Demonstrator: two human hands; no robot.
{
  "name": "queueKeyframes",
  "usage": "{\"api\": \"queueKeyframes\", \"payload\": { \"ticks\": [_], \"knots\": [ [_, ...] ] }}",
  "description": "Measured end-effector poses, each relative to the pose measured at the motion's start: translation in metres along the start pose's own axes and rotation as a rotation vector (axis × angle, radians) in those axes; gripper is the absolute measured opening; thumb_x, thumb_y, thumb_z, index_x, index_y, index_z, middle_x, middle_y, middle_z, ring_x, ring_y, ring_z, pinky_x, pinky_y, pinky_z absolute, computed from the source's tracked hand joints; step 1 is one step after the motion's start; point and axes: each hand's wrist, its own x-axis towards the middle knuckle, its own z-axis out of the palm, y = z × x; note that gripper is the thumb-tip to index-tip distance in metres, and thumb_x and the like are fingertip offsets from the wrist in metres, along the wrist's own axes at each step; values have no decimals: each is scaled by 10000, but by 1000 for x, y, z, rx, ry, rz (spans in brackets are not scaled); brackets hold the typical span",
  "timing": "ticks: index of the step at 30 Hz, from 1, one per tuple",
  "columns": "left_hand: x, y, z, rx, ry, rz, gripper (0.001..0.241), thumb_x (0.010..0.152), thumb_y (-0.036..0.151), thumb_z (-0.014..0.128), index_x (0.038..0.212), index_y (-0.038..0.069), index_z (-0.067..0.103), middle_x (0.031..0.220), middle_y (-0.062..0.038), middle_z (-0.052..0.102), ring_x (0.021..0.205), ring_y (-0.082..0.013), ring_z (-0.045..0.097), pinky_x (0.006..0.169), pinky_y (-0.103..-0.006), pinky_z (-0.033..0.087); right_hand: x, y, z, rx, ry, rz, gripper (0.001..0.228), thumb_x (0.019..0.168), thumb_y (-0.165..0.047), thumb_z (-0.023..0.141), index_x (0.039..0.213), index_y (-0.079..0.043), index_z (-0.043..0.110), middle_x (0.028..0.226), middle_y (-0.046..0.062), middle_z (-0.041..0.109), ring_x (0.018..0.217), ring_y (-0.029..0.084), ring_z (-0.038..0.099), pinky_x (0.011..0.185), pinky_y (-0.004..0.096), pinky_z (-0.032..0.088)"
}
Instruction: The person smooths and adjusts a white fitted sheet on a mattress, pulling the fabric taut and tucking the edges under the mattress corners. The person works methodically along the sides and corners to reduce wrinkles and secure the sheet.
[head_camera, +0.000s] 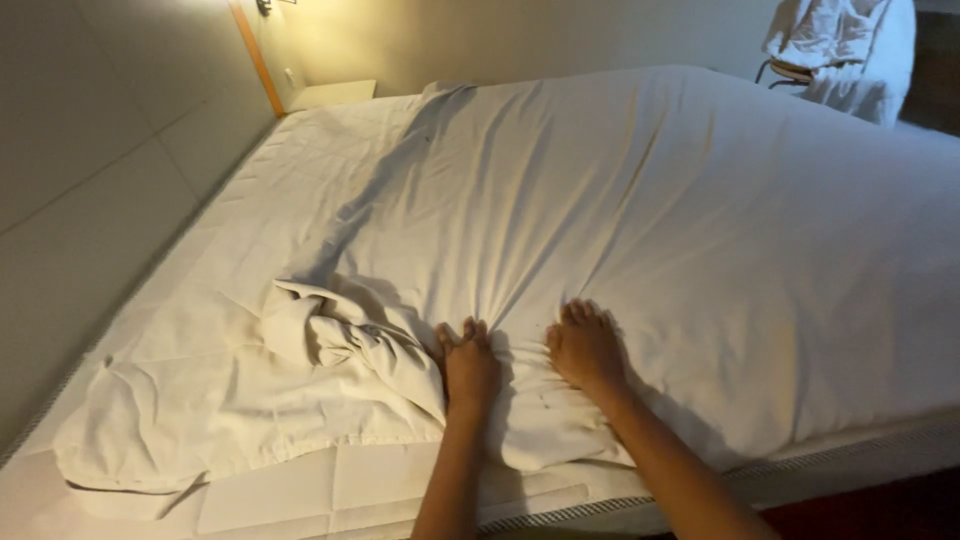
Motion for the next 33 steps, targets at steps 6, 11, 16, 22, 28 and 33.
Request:
{"api": "queueKeyframes", "payload": {
  "ticks": [6, 11, 16, 22, 28, 33],
  "knots": [
    [-8, -5, -3, -22, -6, 25, 502, 913, 245, 522, 1365, 46, 609, 1438, -171, 603, 1380, -562, 423, 1260, -643, 210, -21, 6, -9, 204, -71, -65, 482, 939, -317, 584, 1243, 54, 631, 1351, 287, 577, 1288, 444, 507, 1112, 547, 365],
    [2, 27, -40, -26, -155, -159, 495, 981, 318, 453, 1405, 72, 526, 1480, -157, 537, 1388, -580, 354, 1139, -703, 193, -9, 82, -24, 539, -184, -156, 382, 931, -243, 661, 1262, -52, 659, 1440, 169, 593, 1355, 322, 537, 1158, 466, 367],
    [9, 117, -83, 82, -265, -47, 725, 954, 414, 461, 1555, 25, 347, 1614, -169, 372, 1509, -499, 242, 1098, -769, 86, -20, 204, -56, 192, -315, -196, 303, 950, -283, 673, 1216, -142, 708, 1489, 58, 614, 1442, 240, 503, 1234, 488, 256],
    [-30, 182, -39, -253, -432, 403, 700, 977, 548, 455, 1510, 95, 442, 1613, -191, 341, 1523, -391, 227, 1204, -628, 88, -42, 262, -42, 108, -392, -204, 518, 991, -376, 559, 1456, -152, 598, 1581, 51, 495, 1463, 270, 351, 1188, 490, 191],
    [-37, 189, -56, -220, -410, 436, 508, 1056, 460, 361, 1495, 255, 513, 1630, -160, 352, 1514, -414, 246, 1184, -686, 99, -45, 251, -48, 181, -323, -136, 418, 1001, -313, 512, 1351, -124, 639, 1459, 44, 600, 1390, 255, 512, 1161, 400, 367],
    [-48, 189, -57, -238, -382, 527, 486, 1057, 390, 338, 1478, 269, 549, 1593, -24, 444, 1487, -459, 279, 1139, -760, 123, -65, 249, -50, 374, -191, -15, 354, 998, -269, 532, 1287, -147, 695, 1367, 53, 691, 1263, 261, 632, 1053, 392, 508]
  ]
}}
